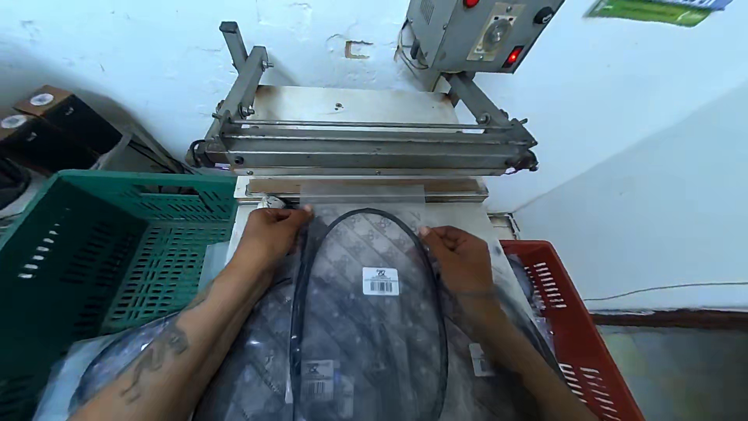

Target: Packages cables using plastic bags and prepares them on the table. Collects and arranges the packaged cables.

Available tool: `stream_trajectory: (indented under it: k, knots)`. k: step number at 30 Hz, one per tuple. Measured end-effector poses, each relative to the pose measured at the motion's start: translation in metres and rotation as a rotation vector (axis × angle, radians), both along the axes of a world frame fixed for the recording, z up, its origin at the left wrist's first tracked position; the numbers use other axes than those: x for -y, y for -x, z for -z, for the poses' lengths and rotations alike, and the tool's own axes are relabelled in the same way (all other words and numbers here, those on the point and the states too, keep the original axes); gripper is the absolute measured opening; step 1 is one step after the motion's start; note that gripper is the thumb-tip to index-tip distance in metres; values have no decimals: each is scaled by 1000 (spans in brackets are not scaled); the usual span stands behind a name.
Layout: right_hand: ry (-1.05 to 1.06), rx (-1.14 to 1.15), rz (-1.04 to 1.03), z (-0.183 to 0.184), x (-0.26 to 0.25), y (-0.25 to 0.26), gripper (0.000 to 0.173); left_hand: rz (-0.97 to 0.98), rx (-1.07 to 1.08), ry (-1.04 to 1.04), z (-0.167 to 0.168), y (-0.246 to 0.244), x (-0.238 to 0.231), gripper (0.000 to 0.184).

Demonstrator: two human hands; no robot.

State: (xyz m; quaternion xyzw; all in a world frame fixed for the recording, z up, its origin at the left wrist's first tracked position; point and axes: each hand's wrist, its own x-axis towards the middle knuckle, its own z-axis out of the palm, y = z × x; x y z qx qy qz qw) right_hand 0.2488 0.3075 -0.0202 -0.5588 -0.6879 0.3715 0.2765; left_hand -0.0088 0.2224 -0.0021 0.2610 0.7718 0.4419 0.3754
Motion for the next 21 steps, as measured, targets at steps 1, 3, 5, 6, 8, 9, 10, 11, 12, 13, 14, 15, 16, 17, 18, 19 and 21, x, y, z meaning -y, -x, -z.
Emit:
stream_trajectory:
  k: [1,3,5,6,8,9,10,11,12,13,14,15,16,17,18,19,21]
  knots:
    - [24,17,17,1,-7,3,27,-55,50,2,5,-2,-9,33]
    - [73,17,62,1,-18,9,28,-125,120,-17,11,-3,-19,30]
    - [90,-14,105,5,-26,14,25,-160,184,-40,16,-1,-24,27]
    - [86,-36,114,8,-29,15,23,-175,202,-43,17,-1,-25,26]
    - [88,-56,128,8,-32,19,22,-202,210,-55,17,0,-27,26]
    - [91,-53,131,8,-32,20,22,-209,206,-59,17,0,-27,26]
    - [92,-46,128,8,-32,21,22,-202,194,-58,18,1,-27,26]
    - [89,-46,120,9,-32,20,21,-188,179,-57,20,2,-26,26]
    - [86,-52,112,10,-30,18,21,-174,159,-60,23,3,-24,28]
    - [81,-59,108,10,-29,18,20,-165,127,-65,25,3,-23,29]
    - [83,-66,108,10,-29,18,20,-155,109,-70,26,4,-24,30]
    - [98,-64,108,9,-30,19,20,-149,102,-70,26,4,-24,31]
    - [116,-46,108,9,-31,20,21,-148,98,-63,27,4,-26,31]
    - [144,-19,114,8,-33,22,22,-150,92,-50,28,4,-27,32]
    - [175,14,117,7,-35,23,24,-149,82,-34,28,3,-28,32]
    - [195,42,115,6,-36,24,25,-137,66,-24,27,1,-28,33]
    - [186,81,79,-3,-34,18,28,-69,-12,-56,14,-3,-21,34]
